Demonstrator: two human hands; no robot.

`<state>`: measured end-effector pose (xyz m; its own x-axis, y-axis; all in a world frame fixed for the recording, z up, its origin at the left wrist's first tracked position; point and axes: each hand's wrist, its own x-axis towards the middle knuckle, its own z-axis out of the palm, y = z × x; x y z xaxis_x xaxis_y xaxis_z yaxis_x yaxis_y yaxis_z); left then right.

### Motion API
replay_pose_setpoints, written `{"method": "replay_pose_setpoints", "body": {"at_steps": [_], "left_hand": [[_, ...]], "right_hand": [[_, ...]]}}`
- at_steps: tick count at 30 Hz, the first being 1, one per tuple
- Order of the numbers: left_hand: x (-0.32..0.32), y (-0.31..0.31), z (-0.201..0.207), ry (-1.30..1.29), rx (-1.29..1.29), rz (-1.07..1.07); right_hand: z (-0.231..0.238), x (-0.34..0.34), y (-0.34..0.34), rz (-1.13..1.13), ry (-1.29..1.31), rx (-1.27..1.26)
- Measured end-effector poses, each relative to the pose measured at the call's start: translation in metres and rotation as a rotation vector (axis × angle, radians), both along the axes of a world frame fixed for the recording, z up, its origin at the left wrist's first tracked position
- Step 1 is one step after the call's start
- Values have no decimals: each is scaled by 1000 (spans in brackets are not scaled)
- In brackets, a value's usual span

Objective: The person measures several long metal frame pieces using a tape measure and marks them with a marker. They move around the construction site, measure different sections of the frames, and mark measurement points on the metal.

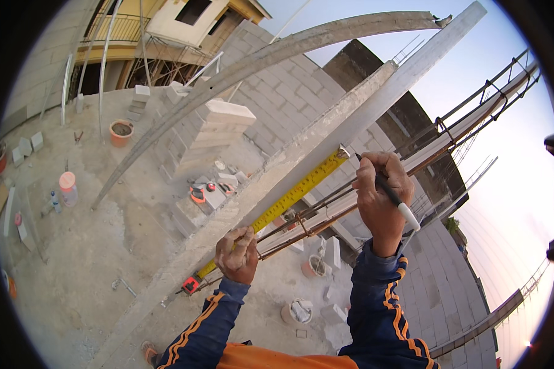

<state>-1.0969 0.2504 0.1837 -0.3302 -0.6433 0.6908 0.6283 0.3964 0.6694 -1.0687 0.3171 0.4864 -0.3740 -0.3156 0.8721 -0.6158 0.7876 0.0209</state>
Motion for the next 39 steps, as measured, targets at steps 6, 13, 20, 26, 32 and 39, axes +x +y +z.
{"method": "replay_pose_setpoints", "body": {"at_steps": [6, 13, 20, 26, 32, 39], "left_hand": [[-5, 2, -2, 60, -19, 57], [13, -11, 21, 164, -93, 72], [23, -14, 120, 270, -131, -52], [7, -22, 184, 340, -118, 3], [-1, -20, 199, 355, -90, -13], [-8, -14, 195, 295, -96, -7]], "right_hand": [[-45, -23, -5, 86, 122, -155], [-39, -13, -15, 232, 8, -472], [62, -13, -10, 266, 281, -370], [123, -24, -10, 171, 494, -267], [138, -35, -11, 77, 614, -184], [135, -40, -15, 69, 601, -170]]}}
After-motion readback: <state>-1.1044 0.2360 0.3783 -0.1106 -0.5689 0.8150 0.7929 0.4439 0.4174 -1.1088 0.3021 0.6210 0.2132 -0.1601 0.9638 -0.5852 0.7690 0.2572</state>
